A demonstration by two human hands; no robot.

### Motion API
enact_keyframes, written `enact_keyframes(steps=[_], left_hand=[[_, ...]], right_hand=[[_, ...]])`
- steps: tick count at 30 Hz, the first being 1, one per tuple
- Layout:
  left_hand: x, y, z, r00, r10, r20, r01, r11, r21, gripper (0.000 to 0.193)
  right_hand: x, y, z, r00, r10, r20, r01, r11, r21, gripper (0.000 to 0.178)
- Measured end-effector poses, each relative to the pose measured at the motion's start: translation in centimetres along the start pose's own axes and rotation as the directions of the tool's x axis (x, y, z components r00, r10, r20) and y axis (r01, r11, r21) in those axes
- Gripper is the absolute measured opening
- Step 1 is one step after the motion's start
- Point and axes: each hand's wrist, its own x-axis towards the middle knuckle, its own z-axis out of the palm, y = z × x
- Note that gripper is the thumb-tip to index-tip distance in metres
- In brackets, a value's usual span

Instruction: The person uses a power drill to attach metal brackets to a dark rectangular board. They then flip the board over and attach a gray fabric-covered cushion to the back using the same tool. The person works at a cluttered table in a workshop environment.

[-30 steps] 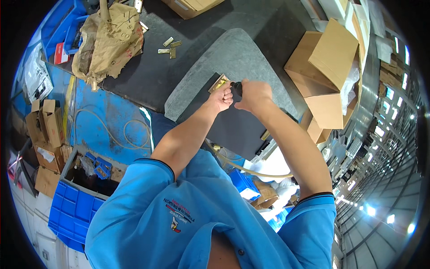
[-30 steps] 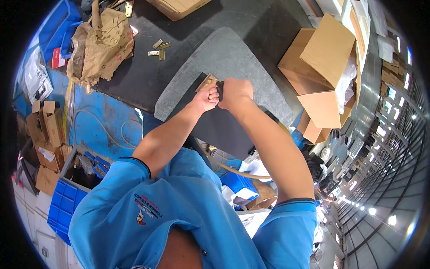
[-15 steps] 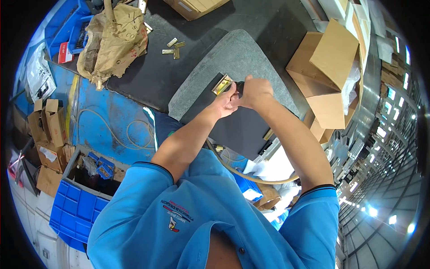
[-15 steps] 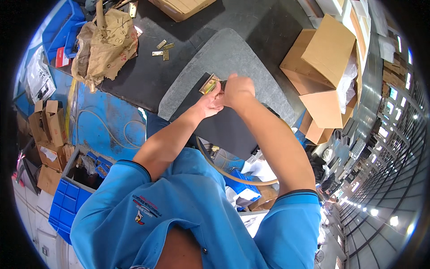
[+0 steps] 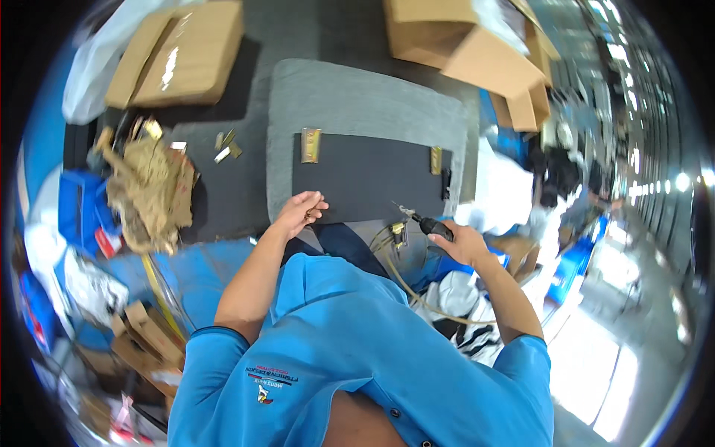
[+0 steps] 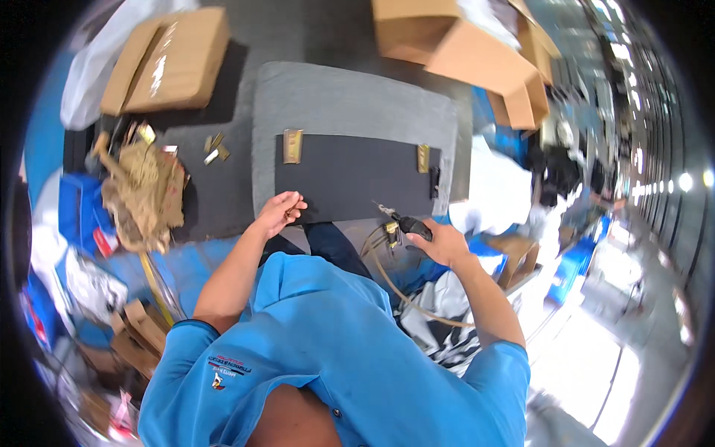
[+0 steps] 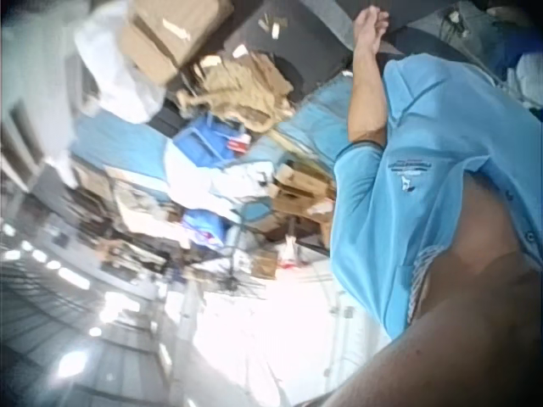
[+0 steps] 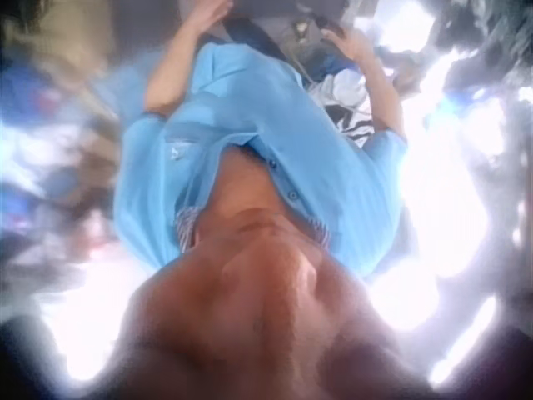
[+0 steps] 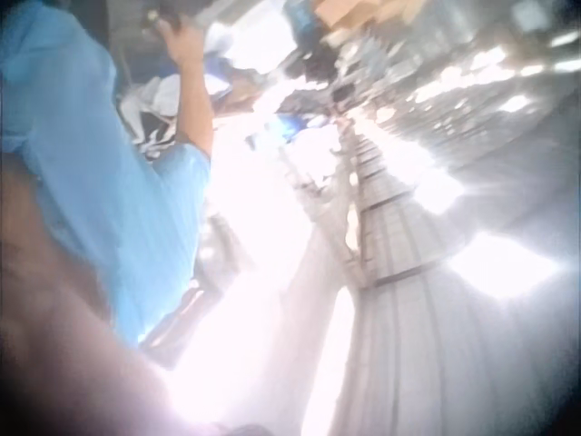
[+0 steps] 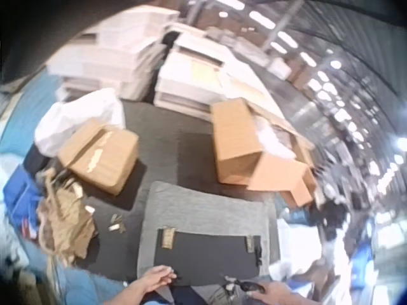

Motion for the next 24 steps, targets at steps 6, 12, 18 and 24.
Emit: enact_keyframes(steps=[6, 12, 18, 24], left_hand=[[3.1, 0.9, 5.4, 0.997, -0.077, 0.021, 0.071, 0.973, 0.219, 0.027], [12.0, -1.2, 17.1, 0.996, -0.089, 0.006, 0.077, 0.895, 0.438, 0.028], [27.7, -6.6, 25.8, 0.965, 0.139, -0.223, 0.089, 0.626, 0.775, 0.029], [35.8, -8.6, 31.8, 0.764, 0.513, -0.391, 0.348, 0.182, 0.92, 0.038]], right_hand=[[-5.7, 8.7, 9.2, 0.953, 0.302, -0.027, -0.274, 0.897, 0.346, 0.068], [-3.6, 17.4, 12.7, 0.959, 0.282, 0.033, -0.242, 0.753, 0.612, 0.07], [-1.7, 27.4, 16.4, 0.964, 0.265, -0.034, -0.147, 0.633, 0.76, 0.058], [-3.3, 34.6, 17.3, 0.933, 0.299, 0.201, -0.3, 0.333, 0.894, 0.045]])
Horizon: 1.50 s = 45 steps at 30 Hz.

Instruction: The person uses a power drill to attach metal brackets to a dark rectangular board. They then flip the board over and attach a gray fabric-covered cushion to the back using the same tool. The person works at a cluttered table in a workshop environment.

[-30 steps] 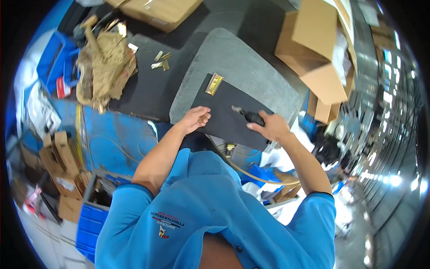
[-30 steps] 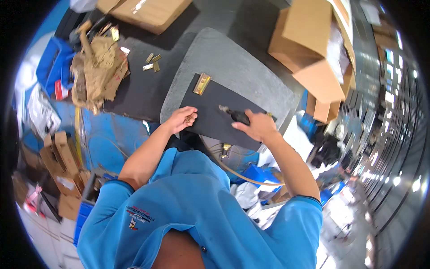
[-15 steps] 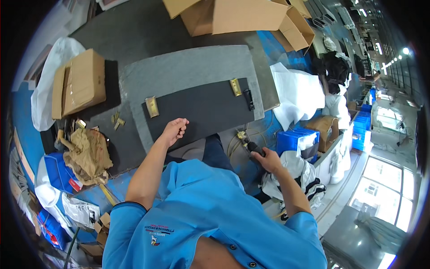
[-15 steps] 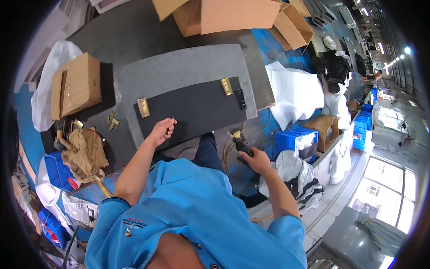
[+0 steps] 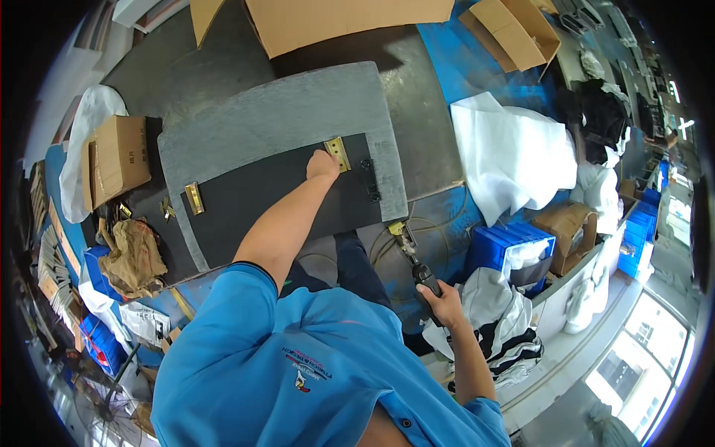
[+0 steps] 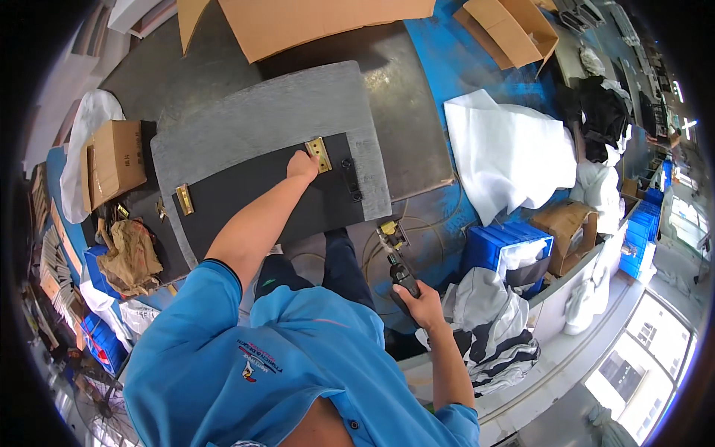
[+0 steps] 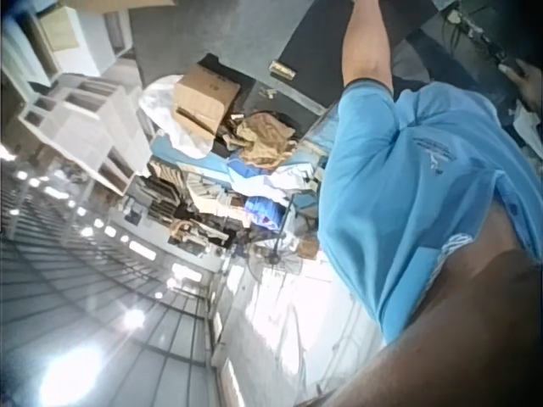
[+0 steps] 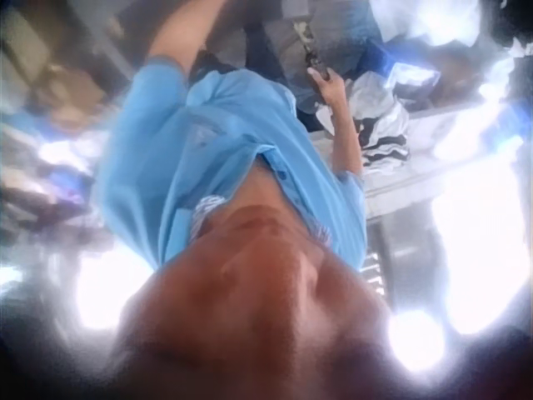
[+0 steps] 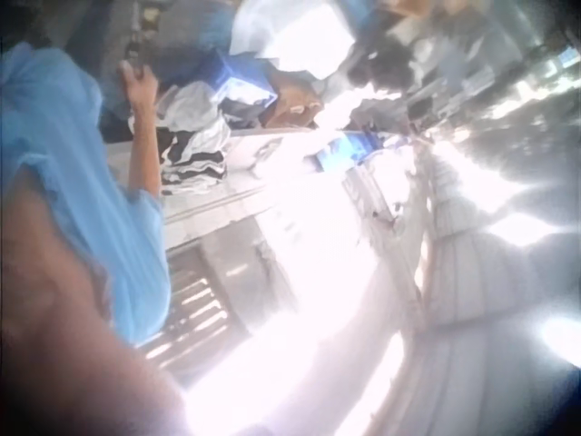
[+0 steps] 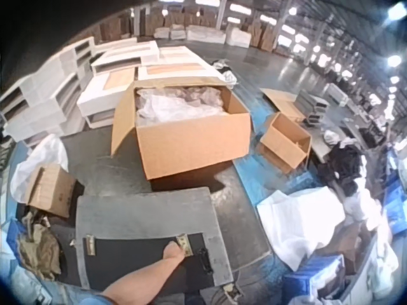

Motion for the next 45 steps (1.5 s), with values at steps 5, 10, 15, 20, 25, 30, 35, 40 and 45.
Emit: enact_keyframes(steps=[5, 10, 15, 20, 25, 30, 35, 40, 45], left_hand=[[-3.5, -1.4, 0.0, 0.985, 0.156, 0.07, -0.155, 0.988, -0.018, 0.035], [-15.3, -3.0, 0.7, 0.941, 0.245, 0.233, -0.139, 0.909, -0.392, 0.018], [-23.0, -1.0, -3.8, 0.923, 0.256, 0.287, 0.08, 0.602, -0.794, 0.003], [-22.8, -2.6, -12.5, 0.869, 0.332, 0.368, 0.243, 0.362, -0.9, 0.01], [-23.1, -2.2, -19.3, 0.881, 0.396, 0.259, 0.188, 0.21, -0.96, 0.017], [-23.9, -0.7, -22.1, 0.834, 0.484, 0.267, 0.122, 0.309, -0.943, 0.016], [-23.6, 1.7, -21.0, 0.859, 0.489, 0.15, -0.042, 0.361, -0.932, 0.014], [-22.9, 6.3, -19.1, 0.857, 0.515, -0.006, -0.34, 0.556, -0.759, 0.018], [-21.7, 9.3, -17.0, 0.884, 0.465, -0.048, -0.317, 0.521, -0.792, 0.027]], right_hand=[[1.6, -2.3, -2.6, 0.966, -0.13, 0.224, 0.107, 0.988, 0.113, 0.04], [3.3, -9.8, -0.2, 0.878, -0.278, 0.391, 0.192, 0.95, 0.244, 0.043], [1.8, -16.2, 2.7, 0.782, -0.441, 0.442, 0.44, 0.891, 0.111, 0.045], [-1.1, -17.7, 3.6, 0.749, -0.539, 0.387, 0.502, 0.841, 0.201, 0.049], [-4.3, -19.5, 3.7, 0.652, -0.645, 0.398, 0.654, 0.744, 0.136, 0.044], [-5.3, -20.6, 3.3, 0.572, -0.721, 0.391, 0.748, 0.654, 0.11, 0.044], [-4.2, -21.7, 1.9, 0.532, -0.742, 0.407, 0.752, 0.635, 0.175, 0.048], [-1.0, -22.6, -1.3, 0.48, -0.738, 0.474, 0.788, 0.601, 0.138, 0.051], [1.6, -23.7, -4.8, 0.422, -0.738, 0.526, 0.786, 0.587, 0.194, 0.051]])
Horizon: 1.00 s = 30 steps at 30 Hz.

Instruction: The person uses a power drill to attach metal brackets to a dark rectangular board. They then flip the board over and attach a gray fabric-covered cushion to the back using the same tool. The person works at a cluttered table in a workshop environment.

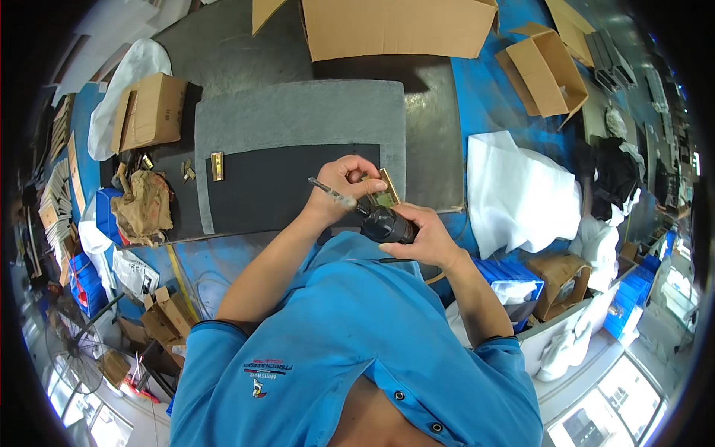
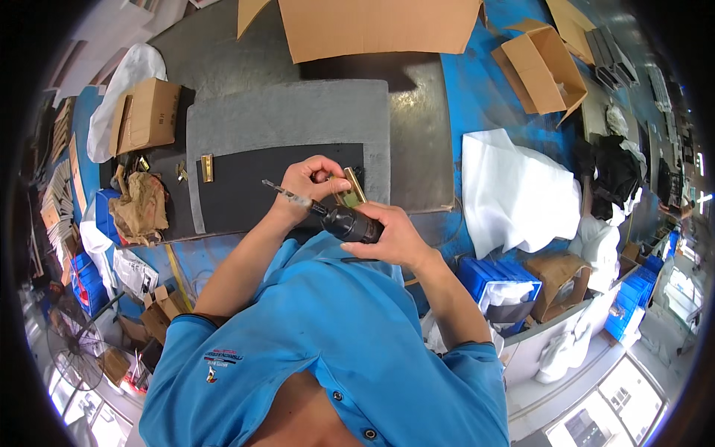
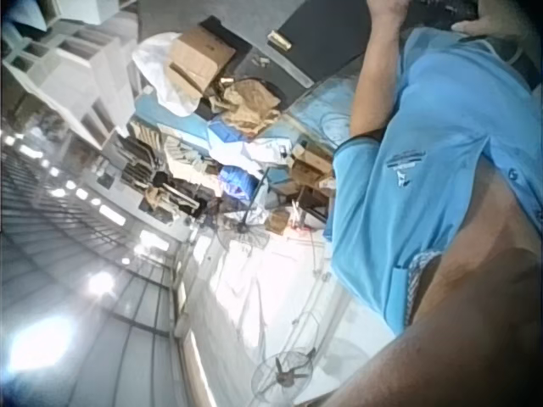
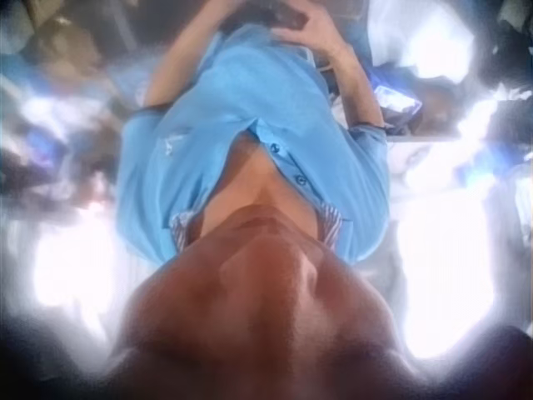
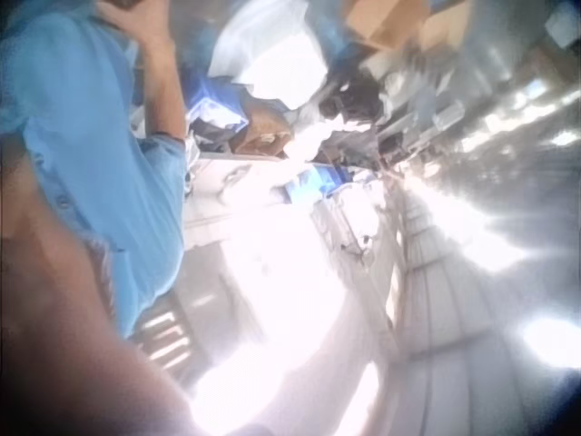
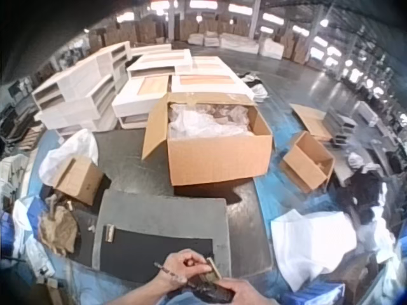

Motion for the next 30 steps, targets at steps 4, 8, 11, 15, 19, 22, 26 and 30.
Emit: enact_keyframes(steps=[4, 8, 11, 15, 19, 22, 26, 30], left_hand=[[0.6, 0.0, 1.6, 0.994, -0.102, -0.035, 0.098, 0.991, -0.094, 0.033], [-0.3, -3.7, 2.2, 0.957, -0.255, 0.14, 0.288, 0.897, -0.335, 0.012], [0.1, -3.2, 1.9, 0.946, -0.325, -0.011, 0.31, 0.911, -0.274, 0.013], [1.3, -7.6, -1.8, 0.971, -0.013, -0.239, 0.017, 1.0, 0.016, 0.022], [0.0, -5.4, -3.9, 0.974, -0.052, -0.219, 0.12, 0.943, 0.311, 0.025], [-0.5, -4.7, -4.2, 0.977, -0.093, -0.191, 0.157, 0.922, 0.353, 0.024], [-1.0, -5.2, -4.6, 0.977, -0.111, -0.181, 0.164, 0.937, 0.308, 0.024], [-0.8, -6.4, -5.1, 0.981, -0.093, -0.17, 0.139, 0.948, 0.287, 0.025]], right_hand=[[0.5, 0.6, -2.3, 0.999, -0.021, 0.027, 0.018, 0.995, 0.101, 0.051], [1.4, 0.0, -3.6, 0.989, 0.111, 0.099, -0.124, 0.983, 0.136, 0.056], [1.6, -0.3, -4.2, 0.985, 0.174, 0.021, -0.174, 0.985, 0.005, 0.067], [1.3, -3.1, -5.6, 0.98, 0.189, -0.06, -0.198, 0.923, -0.329, 0.079], [1.3, -4.6, -4.9, 0.945, 0.325, -0.031, -0.29, 0.794, -0.534, 0.081], [1.7, -4.7, -3.7, 0.936, 0.349, -0.046, -0.311, 0.761, -0.569, 0.079], [1.9, -4.9, -2.8, 0.933, 0.356, -0.051, -0.32, 0.757, -0.569, 0.078], [2.3, -5.4, -2.3, 0.915, 0.399, -0.057, -0.353, 0.725, -0.592, 0.078]])
